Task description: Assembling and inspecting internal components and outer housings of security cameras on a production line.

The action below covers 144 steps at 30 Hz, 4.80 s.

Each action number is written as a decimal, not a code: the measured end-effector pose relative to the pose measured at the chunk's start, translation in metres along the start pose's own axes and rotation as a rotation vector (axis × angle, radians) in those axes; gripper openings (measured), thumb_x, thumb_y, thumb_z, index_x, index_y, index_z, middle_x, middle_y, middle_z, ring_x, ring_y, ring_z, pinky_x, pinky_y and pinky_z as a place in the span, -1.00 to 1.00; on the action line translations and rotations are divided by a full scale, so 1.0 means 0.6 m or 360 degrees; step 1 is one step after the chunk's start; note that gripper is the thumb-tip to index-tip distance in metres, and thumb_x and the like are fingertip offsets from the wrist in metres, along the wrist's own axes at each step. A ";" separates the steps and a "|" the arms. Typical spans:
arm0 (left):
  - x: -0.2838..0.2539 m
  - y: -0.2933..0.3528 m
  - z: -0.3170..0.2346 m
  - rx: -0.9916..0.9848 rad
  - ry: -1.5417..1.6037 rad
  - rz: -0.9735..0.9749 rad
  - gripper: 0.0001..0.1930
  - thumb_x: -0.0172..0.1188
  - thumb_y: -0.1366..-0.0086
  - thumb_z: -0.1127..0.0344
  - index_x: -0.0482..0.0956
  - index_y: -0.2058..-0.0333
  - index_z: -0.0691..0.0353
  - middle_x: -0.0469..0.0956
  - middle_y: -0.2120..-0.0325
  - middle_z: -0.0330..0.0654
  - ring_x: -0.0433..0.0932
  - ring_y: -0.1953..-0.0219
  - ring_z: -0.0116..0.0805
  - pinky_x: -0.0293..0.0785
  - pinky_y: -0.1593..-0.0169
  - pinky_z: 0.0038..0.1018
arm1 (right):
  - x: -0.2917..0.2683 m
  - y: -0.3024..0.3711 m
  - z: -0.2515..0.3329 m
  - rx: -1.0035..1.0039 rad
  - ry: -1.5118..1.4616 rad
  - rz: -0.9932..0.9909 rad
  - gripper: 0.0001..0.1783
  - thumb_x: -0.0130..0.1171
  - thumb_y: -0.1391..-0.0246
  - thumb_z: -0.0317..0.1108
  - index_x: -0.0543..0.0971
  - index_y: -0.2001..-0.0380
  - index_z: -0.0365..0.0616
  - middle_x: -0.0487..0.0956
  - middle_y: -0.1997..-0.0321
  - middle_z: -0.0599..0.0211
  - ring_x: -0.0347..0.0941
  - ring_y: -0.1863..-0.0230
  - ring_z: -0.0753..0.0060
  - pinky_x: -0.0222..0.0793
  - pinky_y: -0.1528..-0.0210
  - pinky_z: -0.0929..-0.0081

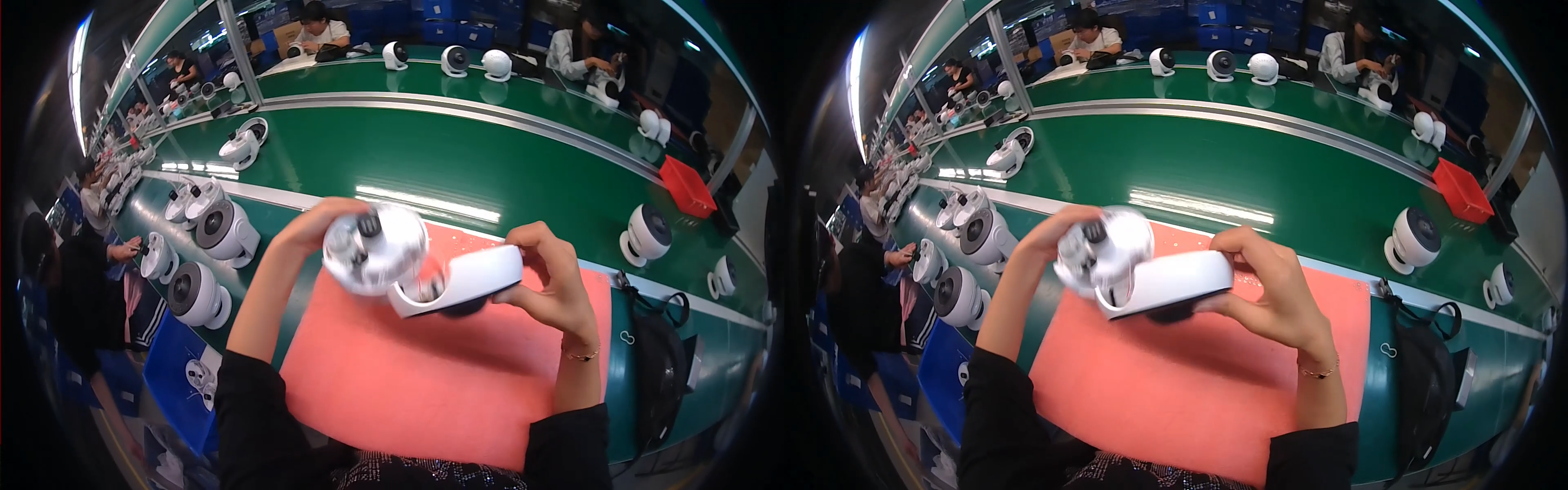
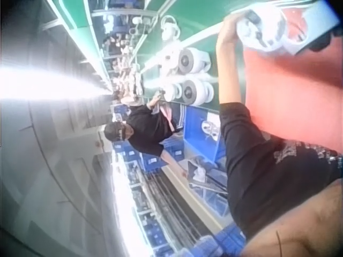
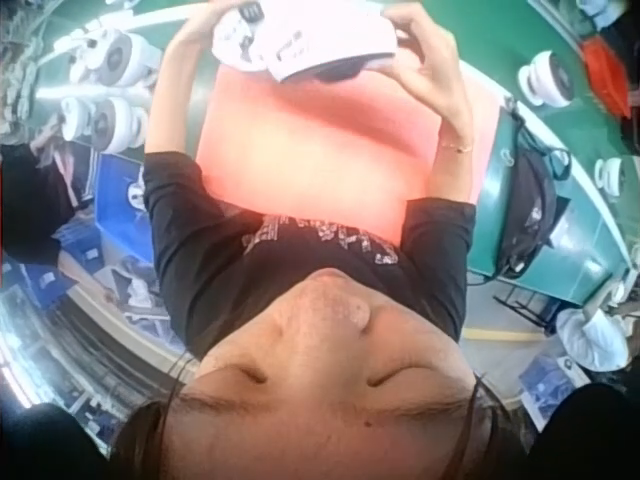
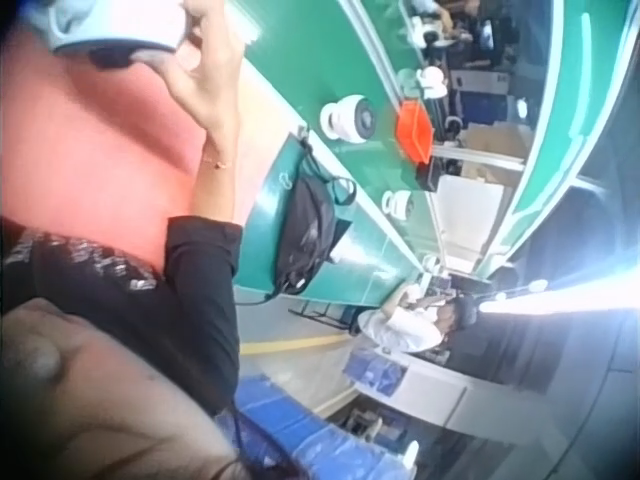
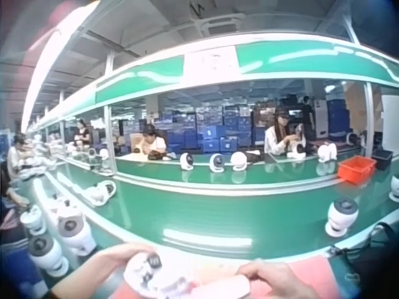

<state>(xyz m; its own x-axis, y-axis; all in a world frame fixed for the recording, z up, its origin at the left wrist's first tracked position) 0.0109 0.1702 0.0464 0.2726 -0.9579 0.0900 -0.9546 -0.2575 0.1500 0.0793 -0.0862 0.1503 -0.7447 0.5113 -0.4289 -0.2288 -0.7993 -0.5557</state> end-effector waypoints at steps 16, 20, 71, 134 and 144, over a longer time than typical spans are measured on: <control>0.098 0.163 0.008 0.0476 -0.0697 -0.0724 -0.77 0.08 -0.21 0.35 0.54 0.25 0.40 0.57 0.47 -0.13 0.55 0.42 -0.41 0.47 0.29 -0.56 | 0.117 0.033 -0.057 0.0901 -0.0529 0.0887 -0.55 0.35 0.17 -0.31 0.42 0.18 -0.12 0.54 0.24 0.39 0.46 0.13 0.49 0.40 0.18 0.49; 0.125 0.293 0.020 0.0430 -0.1041 -0.0836 -0.78 0.14 -0.10 0.38 0.56 0.35 0.46 0.55 0.60 -0.02 0.60 0.49 -0.35 0.50 0.37 -0.53 | 0.135 0.025 -0.044 0.0939 -0.0505 0.0884 -0.56 0.35 0.18 -0.30 0.43 0.19 -0.13 0.56 0.30 0.38 0.47 0.17 0.51 0.40 0.21 0.51; 0.149 0.263 0.018 -0.0096 -0.1818 -0.0342 -0.56 0.33 0.08 -0.07 0.54 0.66 0.25 0.44 0.83 -0.19 0.47 0.76 -0.30 0.36 0.62 -0.48 | 0.173 0.002 -0.114 0.0847 0.0298 0.0781 -0.45 -0.01 -0.10 0.02 0.43 0.74 -0.23 0.30 0.81 0.13 0.26 0.73 0.20 0.16 0.58 0.36; 0.103 0.133 0.072 0.0613 0.0941 -0.0302 -0.10 0.17 -0.06 -0.19 -0.01 -0.22 0.20 0.16 -0.16 -0.07 0.24 -0.17 -0.12 0.25 -0.18 -0.16 | 0.141 -0.017 -0.024 0.0311 -0.0591 -0.0100 0.13 0.37 0.21 -0.35 -0.18 -0.30 -0.03 0.17 -0.22 -0.10 0.23 -0.21 0.03 0.17 -0.24 0.14; 0.091 0.106 0.043 0.0924 0.0906 -0.0480 -0.06 0.09 -0.03 -0.35 0.01 -0.23 0.13 0.17 -0.17 -0.05 0.23 -0.17 -0.04 0.26 -0.17 -0.08 | 0.122 -0.015 -0.033 0.0230 -0.0492 -0.0221 0.10 0.39 0.25 -0.36 -0.10 -0.29 0.00 0.29 -0.14 -0.04 0.40 -0.02 0.04 0.28 -0.16 0.17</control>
<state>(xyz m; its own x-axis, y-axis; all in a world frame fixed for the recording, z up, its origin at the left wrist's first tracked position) -0.0379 0.0981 0.0354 0.3950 -0.6690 0.6296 -0.7001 -0.6630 -0.2653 0.0394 -0.0354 0.1097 -0.8495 0.5163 -0.1088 -0.4109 -0.7765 -0.4777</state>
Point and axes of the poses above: each hand's wrist, its own y-axis away from the middle knuckle, its own x-axis out of the palm, z = x × y, the point moved 9 cm from there along -y, towards the middle knuckle
